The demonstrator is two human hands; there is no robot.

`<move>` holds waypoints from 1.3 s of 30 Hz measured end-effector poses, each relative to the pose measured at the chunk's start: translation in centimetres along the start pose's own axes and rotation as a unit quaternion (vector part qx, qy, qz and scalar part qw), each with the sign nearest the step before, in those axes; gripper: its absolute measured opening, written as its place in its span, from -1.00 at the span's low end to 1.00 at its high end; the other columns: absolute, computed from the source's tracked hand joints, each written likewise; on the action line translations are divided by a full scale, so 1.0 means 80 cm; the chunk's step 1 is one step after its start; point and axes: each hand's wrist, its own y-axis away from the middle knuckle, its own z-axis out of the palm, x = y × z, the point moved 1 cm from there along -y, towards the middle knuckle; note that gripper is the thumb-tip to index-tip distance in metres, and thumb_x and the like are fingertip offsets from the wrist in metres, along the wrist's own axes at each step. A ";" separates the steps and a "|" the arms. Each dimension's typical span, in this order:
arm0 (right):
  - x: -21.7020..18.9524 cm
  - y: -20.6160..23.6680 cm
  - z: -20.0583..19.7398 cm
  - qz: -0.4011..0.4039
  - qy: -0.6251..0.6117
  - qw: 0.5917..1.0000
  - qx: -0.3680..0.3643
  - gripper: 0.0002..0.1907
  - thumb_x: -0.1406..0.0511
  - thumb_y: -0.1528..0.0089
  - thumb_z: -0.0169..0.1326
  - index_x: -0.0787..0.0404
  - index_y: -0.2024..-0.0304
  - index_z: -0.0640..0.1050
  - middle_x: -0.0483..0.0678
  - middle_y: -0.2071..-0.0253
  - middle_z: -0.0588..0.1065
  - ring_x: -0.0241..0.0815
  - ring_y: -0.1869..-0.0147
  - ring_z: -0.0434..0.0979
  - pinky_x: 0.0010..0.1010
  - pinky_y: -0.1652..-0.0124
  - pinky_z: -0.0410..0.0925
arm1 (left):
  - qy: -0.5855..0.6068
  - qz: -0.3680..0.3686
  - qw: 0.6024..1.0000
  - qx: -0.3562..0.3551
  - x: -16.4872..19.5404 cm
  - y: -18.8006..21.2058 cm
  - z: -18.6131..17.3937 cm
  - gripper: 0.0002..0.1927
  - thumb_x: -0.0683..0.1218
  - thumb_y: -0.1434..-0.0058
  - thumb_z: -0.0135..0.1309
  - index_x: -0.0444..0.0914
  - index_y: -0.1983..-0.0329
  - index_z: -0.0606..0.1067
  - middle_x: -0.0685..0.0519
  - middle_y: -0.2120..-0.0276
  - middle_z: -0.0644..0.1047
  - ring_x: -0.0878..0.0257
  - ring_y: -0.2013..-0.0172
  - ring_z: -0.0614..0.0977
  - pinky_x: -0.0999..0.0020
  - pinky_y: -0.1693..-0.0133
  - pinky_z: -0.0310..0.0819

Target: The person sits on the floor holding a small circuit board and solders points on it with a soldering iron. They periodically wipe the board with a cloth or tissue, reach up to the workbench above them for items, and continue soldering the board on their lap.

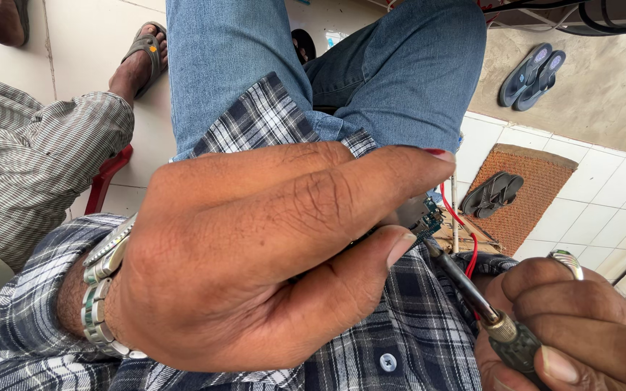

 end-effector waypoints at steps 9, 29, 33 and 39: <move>-0.052 -0.085 0.020 0.012 0.018 0.995 -0.098 -0.86 0.29 -0.40 -0.07 0.25 0.18 0.36 0.01 0.40 0.44 -0.16 0.40 0.54 -0.24 0.27 0.56 | 0.001 -0.002 1.000 -0.013 -0.001 -0.001 -0.002 -0.66 -0.34 -0.32 0.21 -0.48 -0.14 0.48 0.03 0.45 0.56 0.41 0.50 0.59 0.46 0.51 0.43; -0.002 -0.007 -0.035 0.031 0.034 0.993 -0.108 -0.81 0.23 -0.36 0.03 0.22 0.25 0.44 -0.08 0.36 0.51 -0.22 0.28 0.62 -0.29 0.16 0.56 | 0.000 -0.003 1.000 -0.018 -0.001 -0.002 -0.003 -0.64 -0.34 -0.31 0.22 -0.52 -0.17 0.52 0.03 0.47 0.55 0.42 0.51 0.58 0.41 0.47 0.42; 0.002 -0.011 -0.035 0.081 -0.020 0.988 -0.126 -0.77 0.19 -0.36 0.01 0.22 0.29 0.49 -0.06 0.38 0.53 -0.19 0.29 0.62 -0.31 0.24 0.55 | -0.006 -0.001 1.000 -0.017 -0.001 -0.002 -0.002 -0.64 -0.34 -0.32 0.23 -0.51 -0.17 0.52 0.03 0.48 0.55 0.41 0.51 0.58 0.39 0.46 0.42; -0.004 -0.036 0.009 -0.017 -0.011 1.000 -0.019 -0.82 0.30 -0.29 0.10 0.24 0.30 0.38 -0.05 0.41 0.45 -0.20 0.40 0.55 -0.34 0.38 0.51 | -0.004 0.008 1.000 -0.026 -0.002 -0.003 -0.004 -0.63 -0.35 -0.33 0.22 -0.52 -0.19 0.51 0.03 0.46 0.55 0.41 0.49 0.58 0.42 0.47 0.43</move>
